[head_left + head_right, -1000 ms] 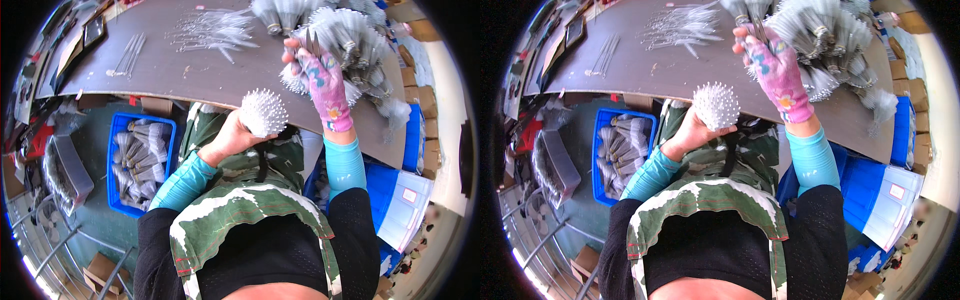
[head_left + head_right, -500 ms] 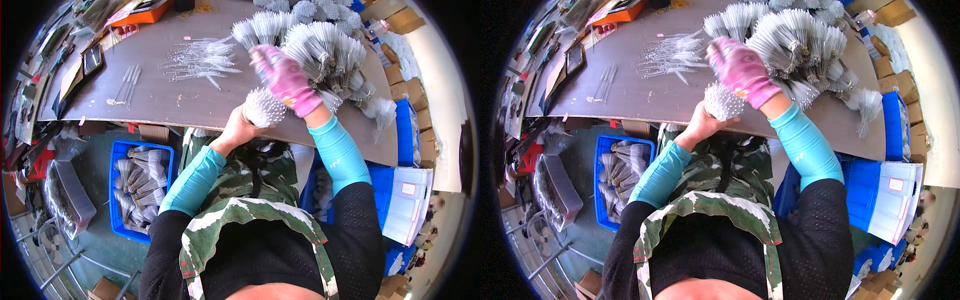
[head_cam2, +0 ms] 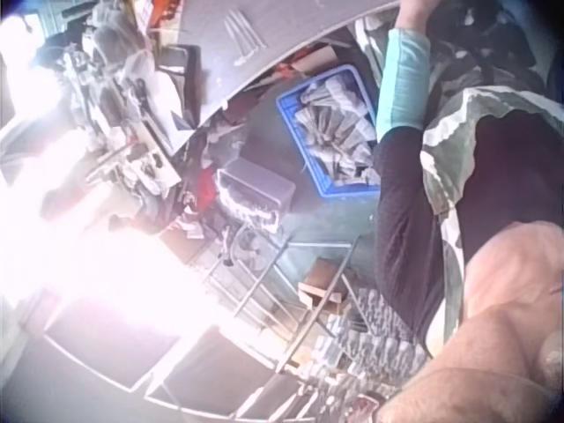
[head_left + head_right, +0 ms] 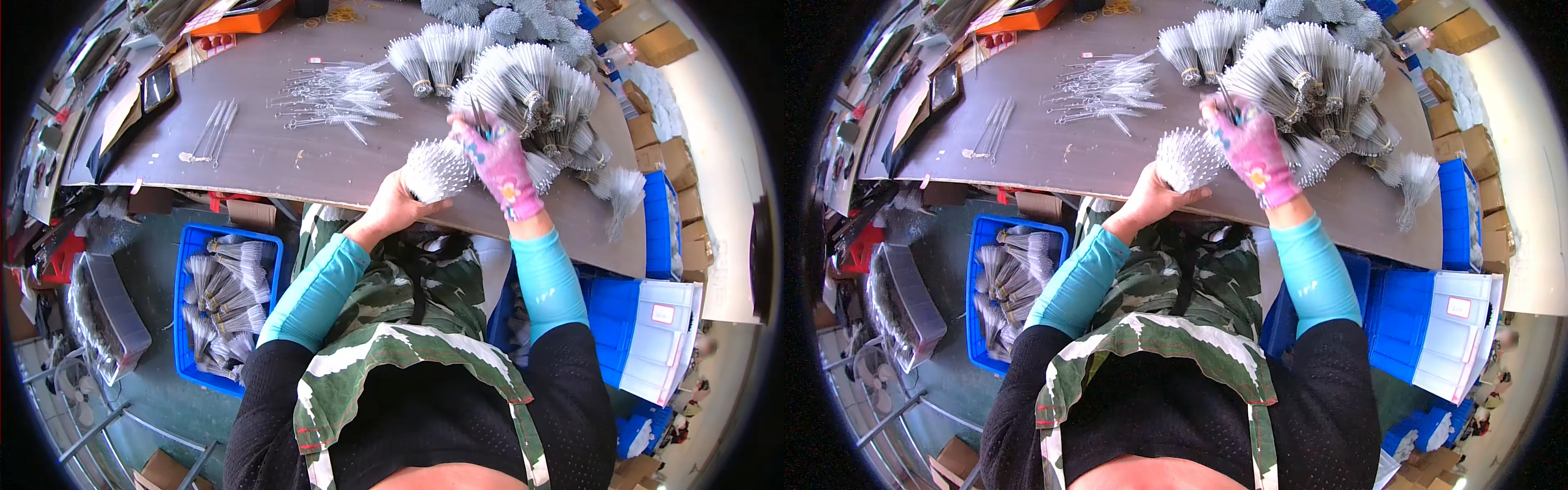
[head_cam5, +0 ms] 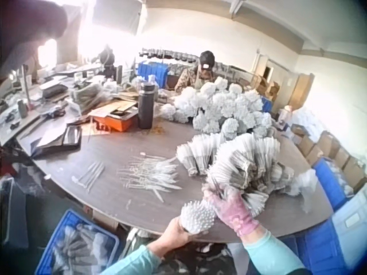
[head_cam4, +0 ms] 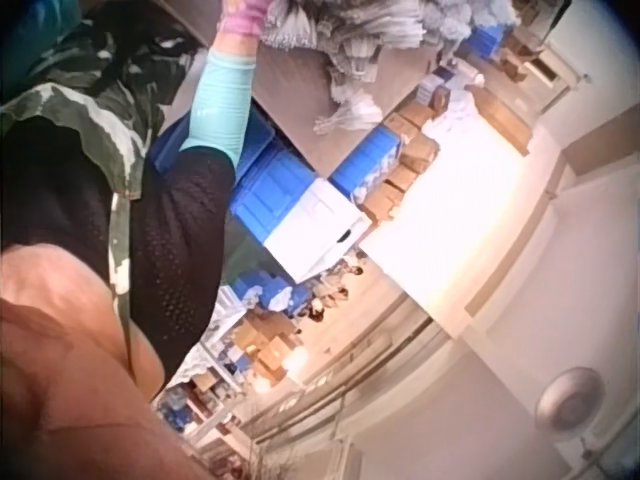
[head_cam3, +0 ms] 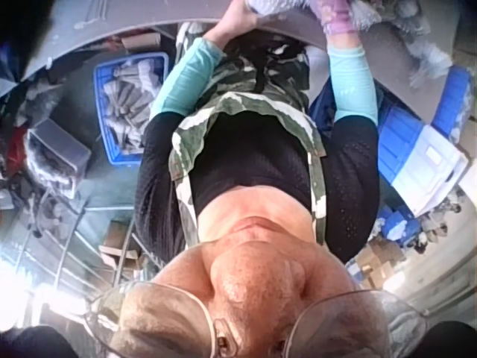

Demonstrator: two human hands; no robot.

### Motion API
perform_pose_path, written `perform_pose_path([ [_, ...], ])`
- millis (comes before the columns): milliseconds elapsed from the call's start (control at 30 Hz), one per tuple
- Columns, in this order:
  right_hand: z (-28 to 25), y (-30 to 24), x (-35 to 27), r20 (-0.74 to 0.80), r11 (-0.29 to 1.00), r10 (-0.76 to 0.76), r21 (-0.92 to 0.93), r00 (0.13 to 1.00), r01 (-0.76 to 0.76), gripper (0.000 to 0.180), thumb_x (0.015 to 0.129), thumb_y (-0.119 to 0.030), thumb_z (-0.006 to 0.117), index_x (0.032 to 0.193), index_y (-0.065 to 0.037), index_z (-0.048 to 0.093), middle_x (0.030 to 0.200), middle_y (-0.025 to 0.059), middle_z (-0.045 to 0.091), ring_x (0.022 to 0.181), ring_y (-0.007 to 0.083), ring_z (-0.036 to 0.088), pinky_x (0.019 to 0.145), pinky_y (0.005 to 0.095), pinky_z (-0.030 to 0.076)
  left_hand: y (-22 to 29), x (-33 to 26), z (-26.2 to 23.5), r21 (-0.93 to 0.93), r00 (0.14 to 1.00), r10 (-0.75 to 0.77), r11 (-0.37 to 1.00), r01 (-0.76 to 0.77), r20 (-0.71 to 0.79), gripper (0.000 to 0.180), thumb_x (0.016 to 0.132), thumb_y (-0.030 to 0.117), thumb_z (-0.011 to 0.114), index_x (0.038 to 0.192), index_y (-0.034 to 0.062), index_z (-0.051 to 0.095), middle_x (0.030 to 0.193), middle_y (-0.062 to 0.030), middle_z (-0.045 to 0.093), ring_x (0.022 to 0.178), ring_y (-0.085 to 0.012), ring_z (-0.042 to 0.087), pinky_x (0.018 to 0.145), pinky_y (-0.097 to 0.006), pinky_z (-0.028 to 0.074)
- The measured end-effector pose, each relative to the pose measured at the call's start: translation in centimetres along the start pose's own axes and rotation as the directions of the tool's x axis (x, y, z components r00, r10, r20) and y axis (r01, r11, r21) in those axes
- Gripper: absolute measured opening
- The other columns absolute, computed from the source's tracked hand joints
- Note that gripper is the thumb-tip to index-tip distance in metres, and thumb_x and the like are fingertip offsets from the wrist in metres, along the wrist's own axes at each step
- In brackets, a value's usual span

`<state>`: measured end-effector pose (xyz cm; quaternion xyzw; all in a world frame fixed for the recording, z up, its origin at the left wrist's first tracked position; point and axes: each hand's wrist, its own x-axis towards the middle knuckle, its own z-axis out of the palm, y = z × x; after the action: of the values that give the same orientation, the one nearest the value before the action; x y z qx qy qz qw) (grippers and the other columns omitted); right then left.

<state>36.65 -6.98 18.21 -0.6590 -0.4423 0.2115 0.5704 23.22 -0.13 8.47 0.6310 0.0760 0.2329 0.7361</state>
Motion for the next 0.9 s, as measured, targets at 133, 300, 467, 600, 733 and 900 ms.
perform_pose_path([
  [133, -0.3, -0.1, -2.6, -0.013, 0.964, 0.236, 0.133, 0.972, -0.232, 0.022, 0.088, -0.023, 0.059, 0.098, -0.004, 0.064, 0.087, -0.0002, 0.065, 0.077, 0.0045, 0.057, 0.061, 0.0198, 0.043, -0.3, 0.1, -0.2, -0.014, 1.0, 0.02, 1.0, -0.02, -0.007, 0.046, 0.07, 0.011, 0.077, 0.111, 0.0028, 0.056, 0.104, -0.003, 0.063, 0.095, -0.0083, 0.055, 0.088, -0.027, 0.043],
  [300, -0.1, -1.7, -4.4, 0.08, 0.876, 0.38, 0.288, 0.921, -0.387, 0.031, 0.085, -0.019, 0.064, 0.111, -0.003, 0.059, 0.101, -0.0002, 0.061, 0.088, 0.0067, 0.056, 0.07, 0.0215, 0.044, 0.3, -0.7, 0.0, -0.029, 0.999, -0.017, 0.999, 0.016, -0.039, 0.038, 0.072, 0.011, 0.076, 0.106, 0.0034, 0.06, 0.1, -0.0012, 0.064, 0.091, -0.0071, 0.056, 0.086, -0.026, 0.044],
  [467, -0.2, -0.6, -6.1, 0.373, 0.906, 0.157, 0.314, 0.914, -0.283, 0.057, 0.074, -0.013, 0.074, 0.123, 0.0, 0.048, 0.119, 0.0061, 0.053, 0.108, 0.0163, 0.05, 0.096, 0.0308, 0.038, 2.1, -4.5, 2.1, -0.179, 0.989, -0.126, 0.978, 0.109, -0.084, 0.035, 0.072, 0.012, 0.076, 0.104, 0.0043, 0.063, 0.098, 0.0006, 0.064, 0.089, -0.0073, 0.056, 0.083, -0.027, 0.046],
  [600, 1.2, 1.6, -8.0, 0.412, 0.9, 0.222, 0.262, 0.884, -0.348, 0.055, 0.075, -0.011, 0.073, 0.122, 0.001, 0.048, 0.119, 0.0074, 0.053, 0.109, 0.0164, 0.05, 0.095, 0.0307, 0.039, -0.7, -7.1, 1.2, -0.202, 0.97, -0.235, 0.955, 0.218, -0.064, 0.039, 0.07, 0.012, 0.078, 0.105, 0.0046, 0.062, 0.1, -0.0003, 0.064, 0.092, -0.0089, 0.057, 0.086, -0.027, 0.045],
  [733, 2.2, 3.9, -9.8, 0.417, 0.903, 0.209, 0.265, 0.885, -0.338, 0.055, 0.075, -0.006, 0.069, 0.124, 0.002, 0.046, 0.121, 0.0083, 0.052, 0.111, 0.0163, 0.049, 0.097, 0.0309, 0.037, -3.6, -7.6, 0.1, 0.089, 0.991, -0.113, 0.989, 0.119, -0.07, 0.044, 0.069, 0.015, 0.077, 0.108, 0.0045, 0.06, 0.102, -0.0057, 0.064, 0.094, -0.0138, 0.059, 0.086, -0.029, 0.046],
  [900, 3.1, 4.7, -10.7, 0.361, 0.928, 0.209, 0.22, 0.909, -0.301, 0.06, 0.075, -0.007, 0.07, 0.127, 0.002, 0.041, 0.122, 0.0086, 0.049, 0.108, 0.0161, 0.05, 0.095, 0.0302, 0.039, -5.4, -7.6, -0.9, 0.211, 0.995, -0.094, 0.972, 0.101, -0.044, 0.05, 0.067, 0.015, 0.077, 0.112, 0.006, 0.057, 0.106, -0.0075, 0.062, 0.099, -0.0184, 0.058, 0.089, -0.033, 0.044],
])
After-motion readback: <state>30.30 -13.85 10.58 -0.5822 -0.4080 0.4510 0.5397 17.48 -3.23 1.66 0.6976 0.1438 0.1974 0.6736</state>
